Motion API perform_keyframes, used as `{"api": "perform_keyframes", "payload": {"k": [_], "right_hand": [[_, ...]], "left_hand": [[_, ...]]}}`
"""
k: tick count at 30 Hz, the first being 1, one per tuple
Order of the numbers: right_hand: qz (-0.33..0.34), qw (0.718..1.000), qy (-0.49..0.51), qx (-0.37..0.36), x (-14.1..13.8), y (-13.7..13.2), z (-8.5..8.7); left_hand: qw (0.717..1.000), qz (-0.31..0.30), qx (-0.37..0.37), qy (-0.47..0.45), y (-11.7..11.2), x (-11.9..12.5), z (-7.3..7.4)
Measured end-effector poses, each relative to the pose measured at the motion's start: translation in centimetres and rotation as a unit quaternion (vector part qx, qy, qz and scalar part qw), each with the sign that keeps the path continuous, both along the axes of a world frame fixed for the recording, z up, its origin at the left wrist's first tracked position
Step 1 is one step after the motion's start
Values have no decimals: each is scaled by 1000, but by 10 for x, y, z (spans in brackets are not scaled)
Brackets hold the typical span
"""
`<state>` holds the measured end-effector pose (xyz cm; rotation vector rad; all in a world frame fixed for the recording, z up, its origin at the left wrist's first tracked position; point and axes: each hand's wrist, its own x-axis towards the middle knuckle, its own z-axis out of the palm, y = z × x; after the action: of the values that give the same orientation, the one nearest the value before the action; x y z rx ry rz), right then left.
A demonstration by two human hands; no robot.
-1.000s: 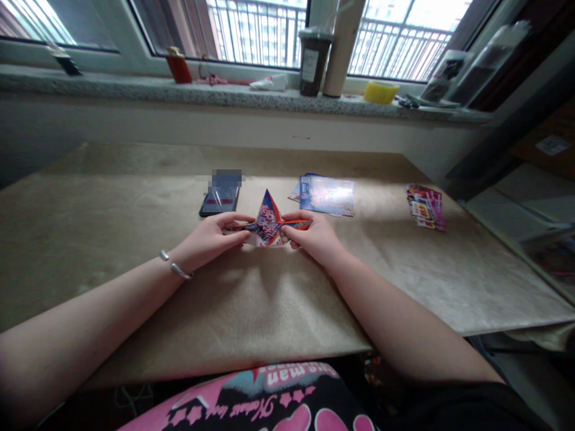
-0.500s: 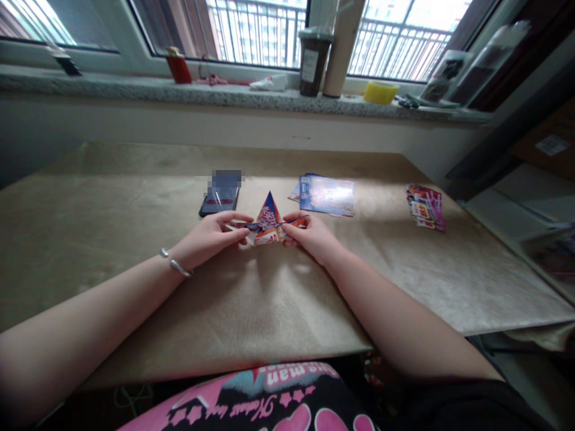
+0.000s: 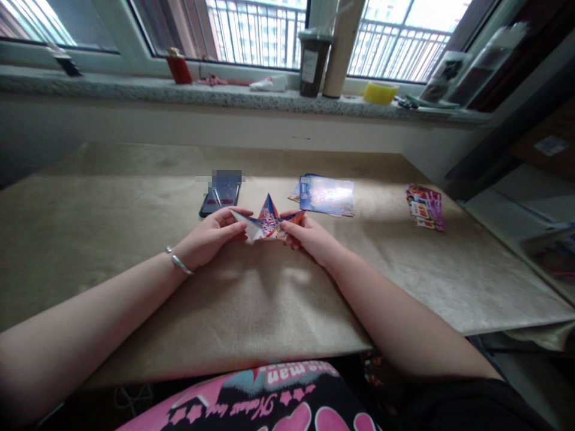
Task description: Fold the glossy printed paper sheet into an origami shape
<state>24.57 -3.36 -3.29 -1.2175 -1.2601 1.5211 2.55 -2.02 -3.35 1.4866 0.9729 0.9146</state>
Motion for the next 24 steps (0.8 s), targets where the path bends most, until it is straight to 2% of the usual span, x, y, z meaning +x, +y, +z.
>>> {"api": "perform_keyframes", "payload": {"k": [6,11,16,21,24], "right_hand": [[51,997,-30,43,-2,-1,0],[38,995,-63,61,-1,3,-6],[39,995,-88,38,-4,2,-3],[9,999,-32,0,-7,1,3],[2,999,34,-16,-6,2,5]], "left_hand": [[998,-26,-12,-50,0,3,0],[998,-65,18,-18,0,4,-1],[996,-75,32,-25,1,7,-5],[997,-62,30,-34,3,8,-7],[999,-29,10,-31,3,7,-6]]}}
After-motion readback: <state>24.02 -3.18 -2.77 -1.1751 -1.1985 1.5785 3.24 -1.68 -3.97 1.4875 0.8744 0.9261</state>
